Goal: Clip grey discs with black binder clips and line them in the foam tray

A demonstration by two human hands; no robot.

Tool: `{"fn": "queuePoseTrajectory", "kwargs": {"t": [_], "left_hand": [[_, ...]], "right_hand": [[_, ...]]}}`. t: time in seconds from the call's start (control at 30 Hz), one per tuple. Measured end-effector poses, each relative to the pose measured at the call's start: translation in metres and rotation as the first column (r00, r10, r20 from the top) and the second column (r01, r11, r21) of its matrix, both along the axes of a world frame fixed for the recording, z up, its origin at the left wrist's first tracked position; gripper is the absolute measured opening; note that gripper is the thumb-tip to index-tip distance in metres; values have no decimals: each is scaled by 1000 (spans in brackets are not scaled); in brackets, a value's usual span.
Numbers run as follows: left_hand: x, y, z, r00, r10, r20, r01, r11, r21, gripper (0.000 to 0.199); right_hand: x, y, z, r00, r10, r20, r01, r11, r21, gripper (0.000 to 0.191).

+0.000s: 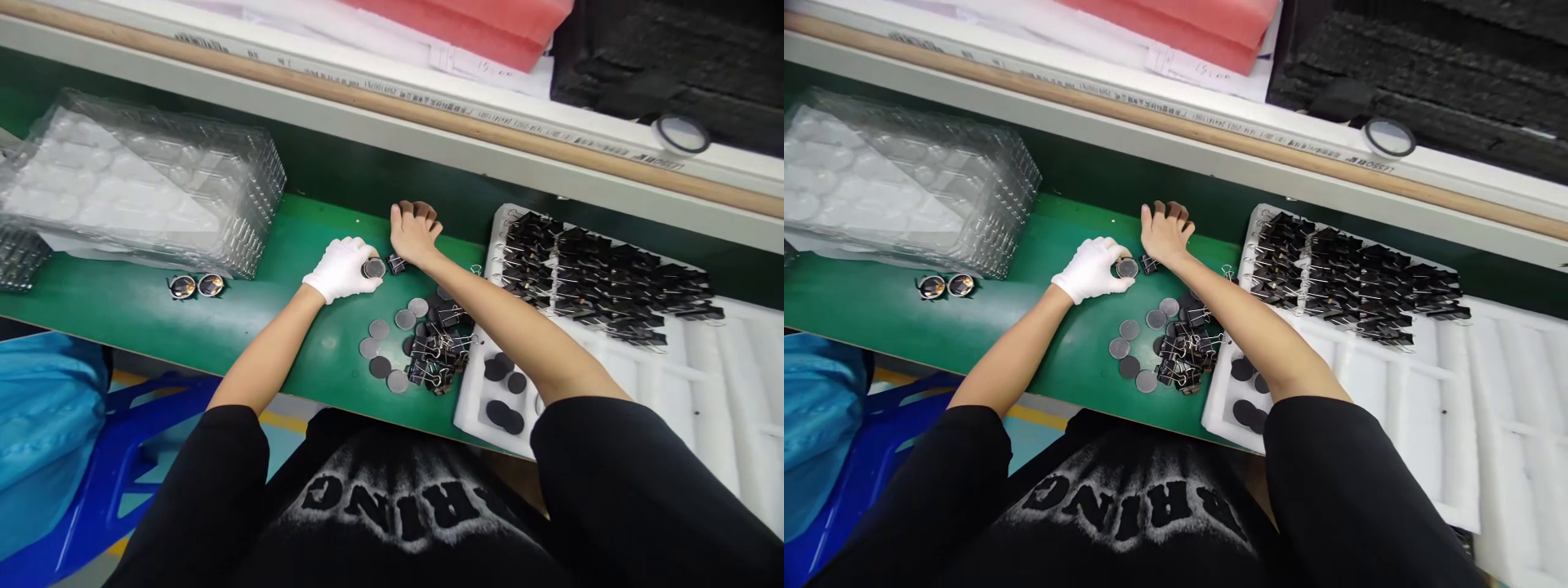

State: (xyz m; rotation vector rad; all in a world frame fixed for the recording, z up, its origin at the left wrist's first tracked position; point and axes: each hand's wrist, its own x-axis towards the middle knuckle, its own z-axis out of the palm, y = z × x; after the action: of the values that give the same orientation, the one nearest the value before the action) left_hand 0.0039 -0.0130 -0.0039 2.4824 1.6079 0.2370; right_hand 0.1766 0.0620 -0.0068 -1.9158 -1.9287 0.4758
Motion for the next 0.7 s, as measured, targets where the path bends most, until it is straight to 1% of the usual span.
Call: {"fn": "queuePoseTrajectory", "kwargs": {"t": [0.07,0.13,0.3,0.53,0.63,0.7], "left_hand": [[3,0,0,1000,5,10,-5,1000,-5,49],[6,0,1,1000,8,18,-8,1000,-19,50],[15,2,0,997,18,68,-14,998,-58,51],[19,6,-7,995,33,95,-31,999,-19,54],[19,8,-8,995,31,96,-30,999,-11,54],[19,8,-8,996,31,84,-31,1000,-3,53]], "right_hand": [[5,4,-7,1000,-14,17,14,1000,22,58],[9,7,-13,999,-43,29,43,999,13,59],[12,10,-23,996,-73,44,70,996,55,61],[13,9,-21,991,-101,88,99,995,24,61],[8,6,-21,991,-119,56,118,993,32,61],[3,5,-18,990,-138,28,138,990,30,59]]}}
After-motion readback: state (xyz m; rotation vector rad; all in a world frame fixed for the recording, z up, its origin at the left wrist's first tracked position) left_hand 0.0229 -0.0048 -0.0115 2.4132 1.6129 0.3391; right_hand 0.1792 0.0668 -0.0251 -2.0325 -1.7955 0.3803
